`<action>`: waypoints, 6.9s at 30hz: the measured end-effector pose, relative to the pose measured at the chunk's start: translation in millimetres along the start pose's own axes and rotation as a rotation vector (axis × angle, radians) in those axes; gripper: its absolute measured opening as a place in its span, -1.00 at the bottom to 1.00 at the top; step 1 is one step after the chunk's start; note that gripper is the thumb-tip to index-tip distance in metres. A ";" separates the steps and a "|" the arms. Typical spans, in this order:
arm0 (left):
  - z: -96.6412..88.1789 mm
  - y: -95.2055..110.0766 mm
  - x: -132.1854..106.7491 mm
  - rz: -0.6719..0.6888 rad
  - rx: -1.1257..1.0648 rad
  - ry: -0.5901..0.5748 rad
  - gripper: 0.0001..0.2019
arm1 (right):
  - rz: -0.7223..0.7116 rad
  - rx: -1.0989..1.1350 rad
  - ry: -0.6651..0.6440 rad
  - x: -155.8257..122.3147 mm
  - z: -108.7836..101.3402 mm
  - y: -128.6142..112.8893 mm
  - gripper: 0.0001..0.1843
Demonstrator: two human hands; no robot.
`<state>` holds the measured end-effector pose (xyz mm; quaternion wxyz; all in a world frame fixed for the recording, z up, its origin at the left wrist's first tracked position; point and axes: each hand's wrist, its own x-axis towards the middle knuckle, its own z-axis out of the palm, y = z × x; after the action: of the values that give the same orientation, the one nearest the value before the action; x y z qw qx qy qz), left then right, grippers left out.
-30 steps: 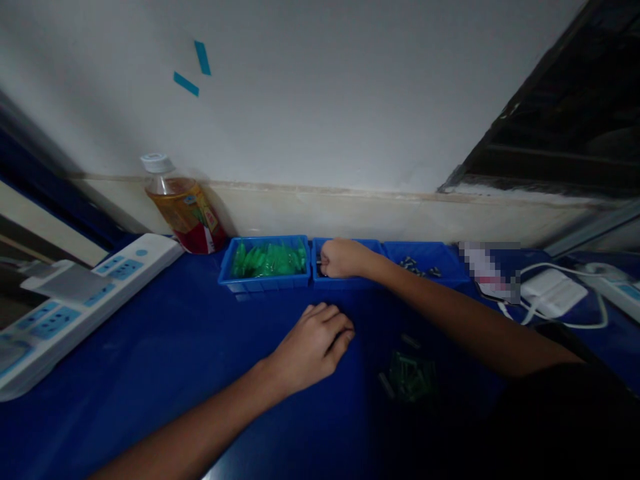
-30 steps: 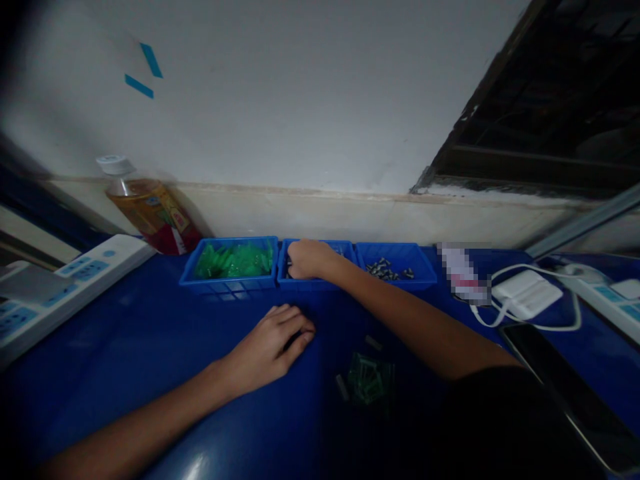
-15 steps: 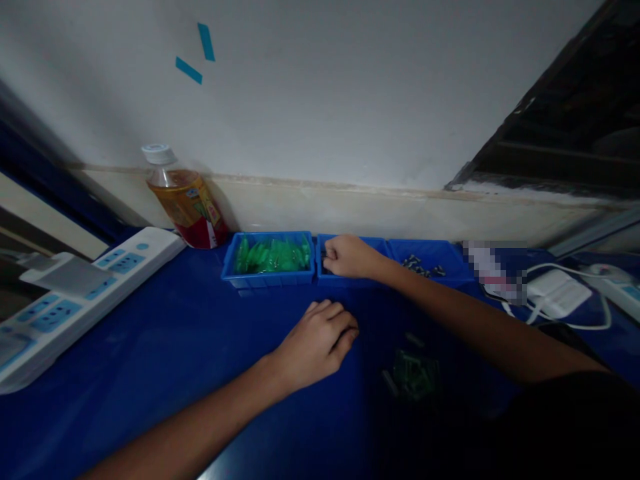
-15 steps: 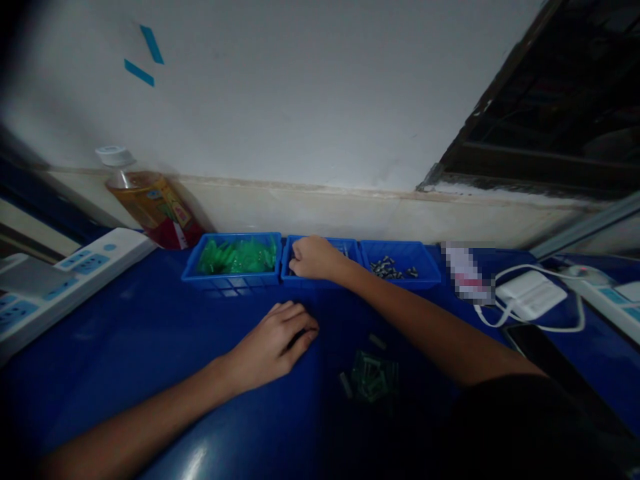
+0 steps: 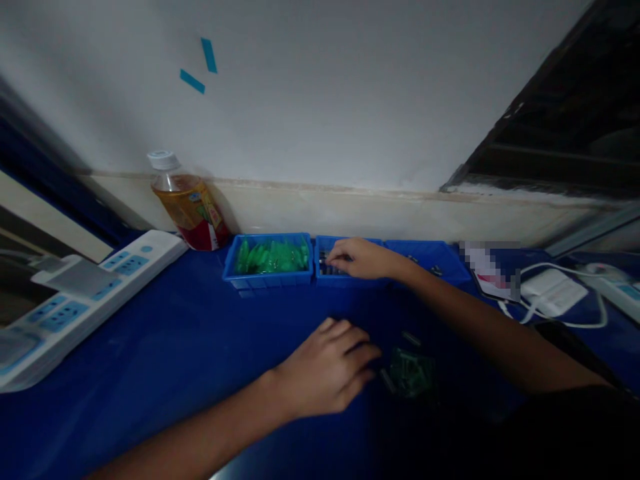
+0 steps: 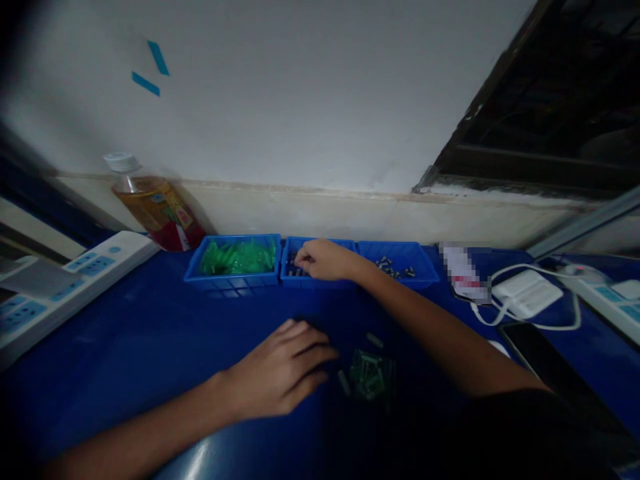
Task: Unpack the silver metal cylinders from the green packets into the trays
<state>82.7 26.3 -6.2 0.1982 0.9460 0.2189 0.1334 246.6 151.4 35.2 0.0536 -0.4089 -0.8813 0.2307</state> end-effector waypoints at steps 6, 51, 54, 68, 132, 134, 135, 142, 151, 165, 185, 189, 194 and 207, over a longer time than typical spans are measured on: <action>10.9 17.9 -2.5 0.185 0.018 -0.061 -0.79 | 0.008 -0.067 0.041 -23.4 3.8 7.6 -0.62; 1.3 -23.7 0.9 -0.368 -0.511 0.605 -0.84 | 0.054 0.197 0.629 -92.6 65.4 -59.3 -0.86; -0.3 -25.8 1.7 -0.439 -0.560 0.632 -0.82 | 0.040 0.094 0.662 -91.7 63.3 -60.2 -0.82; 3.4 -24.1 4.1 -0.433 -0.418 0.467 -0.70 | 0.174 -0.366 0.225 -0.7 1.4 -15.3 -0.86; 8.1 -23.5 0.6 -0.231 -0.120 0.277 -0.85 | -0.002 -0.074 0.490 -113.3 95.4 -30.0 -0.74; 6.8 -23.4 1.1 -0.245 -0.118 0.275 -0.84 | 0.003 -0.057 0.500 -114.2 94.4 -32.9 -0.79; 5.7 -23.1 1.6 -0.256 -0.120 0.277 -0.82 | 0.005 -0.042 0.524 -114.9 93.9 -34.7 -0.84; -0.6 -19.9 3.6 -0.263 -0.122 0.266 -0.69 | -0.007 -0.162 0.573 -119.8 85.7 -47.0 -0.90; 4.8 -20.8 4.3 -0.296 -0.029 0.204 -0.79 | 0.195 -0.240 0.801 -87.7 25.0 -18.8 -0.67; 6.0 -17.1 6.6 -0.241 0.073 0.160 -0.80 | 0.133 0.011 0.120 -194.8 67.4 -39.7 -0.54; 10.8 -37.4 4.1 -0.391 -0.862 0.515 -0.58 | 0.074 -0.174 0.657 -113.0 101.4 -56.7 -0.93; 8.8 -34.2 -1.8 -0.316 -0.687 0.558 -0.80 | 0.237 0.401 0.702 -107.5 103.1 -61.4 -0.84; 6.5 -21.2 -5.1 -0.039 -0.348 0.399 -0.77 | 0.384 0.865 0.688 -106.7 104.1 -46.7 -0.60; 4.6 -27.4 3.1 -0.388 -0.747 0.390 -0.59 | -0.106 0.082 0.867 -118.4 119.5 -49.6 -0.55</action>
<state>77.1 49.0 -21.6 0.5017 0.7086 0.3620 0.3392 256.4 -7.9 -37.4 0.4465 -0.4197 -0.7872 0.0693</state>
